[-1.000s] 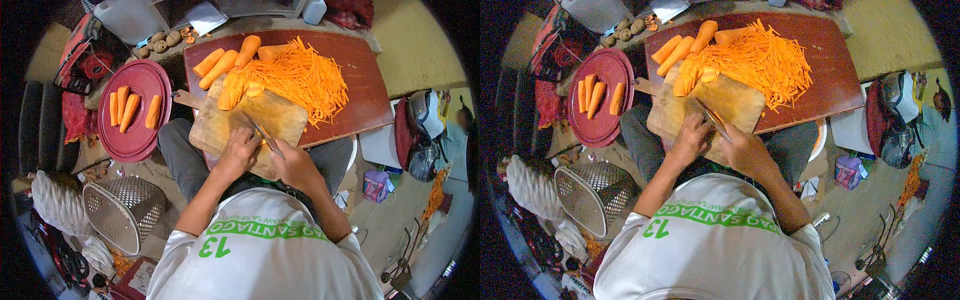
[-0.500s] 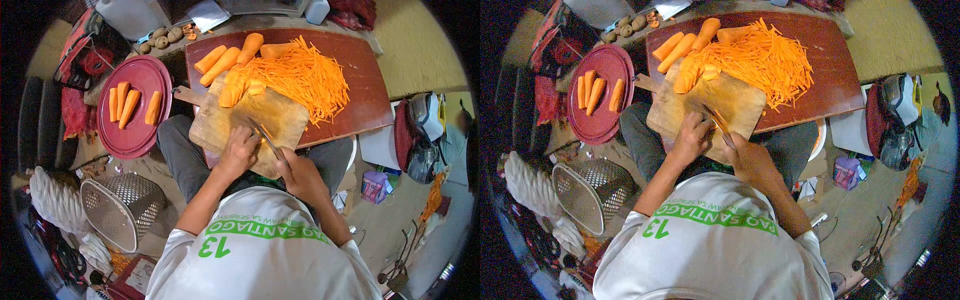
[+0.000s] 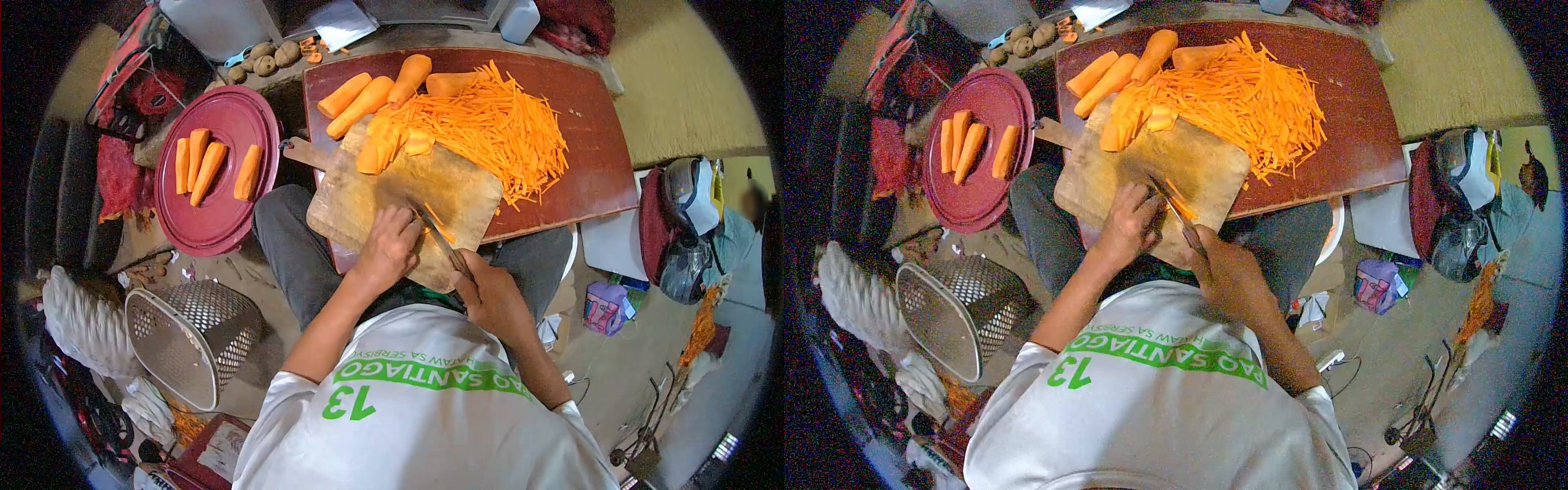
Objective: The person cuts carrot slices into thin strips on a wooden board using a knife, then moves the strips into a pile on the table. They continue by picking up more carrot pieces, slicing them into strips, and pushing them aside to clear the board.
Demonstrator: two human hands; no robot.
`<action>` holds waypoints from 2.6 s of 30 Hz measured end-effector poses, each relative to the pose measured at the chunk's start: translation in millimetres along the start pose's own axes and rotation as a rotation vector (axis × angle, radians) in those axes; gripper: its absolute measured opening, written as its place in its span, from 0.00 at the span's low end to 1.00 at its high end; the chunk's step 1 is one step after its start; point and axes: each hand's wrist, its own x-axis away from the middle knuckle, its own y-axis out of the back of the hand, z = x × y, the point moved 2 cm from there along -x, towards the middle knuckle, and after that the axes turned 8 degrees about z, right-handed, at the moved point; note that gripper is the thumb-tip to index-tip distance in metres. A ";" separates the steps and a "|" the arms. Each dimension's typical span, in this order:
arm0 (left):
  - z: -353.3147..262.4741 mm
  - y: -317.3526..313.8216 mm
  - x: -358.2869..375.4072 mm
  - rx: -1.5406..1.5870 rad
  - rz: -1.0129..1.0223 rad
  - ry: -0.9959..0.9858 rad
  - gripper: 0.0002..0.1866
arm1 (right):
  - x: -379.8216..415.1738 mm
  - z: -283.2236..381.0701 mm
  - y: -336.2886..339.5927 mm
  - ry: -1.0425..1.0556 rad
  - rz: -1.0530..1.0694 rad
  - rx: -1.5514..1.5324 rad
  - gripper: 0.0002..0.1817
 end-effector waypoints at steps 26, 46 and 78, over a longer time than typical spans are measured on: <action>0.5 -4.0 -0.6 0.007 -0.030 0.024 0.21 | 6.9 -11.2 -8.9 0.004 -0.058 -0.049 0.17; -5.0 2.6 -4.2 -0.034 -0.046 0.001 0.18 | -27.6 -4.7 -12.9 0.024 -0.119 -0.130 0.16; -1.0 0.8 -8.7 -0.005 -0.193 0.063 0.07 | -53.3 -46.0 135.9 0.192 -0.388 0.469 0.20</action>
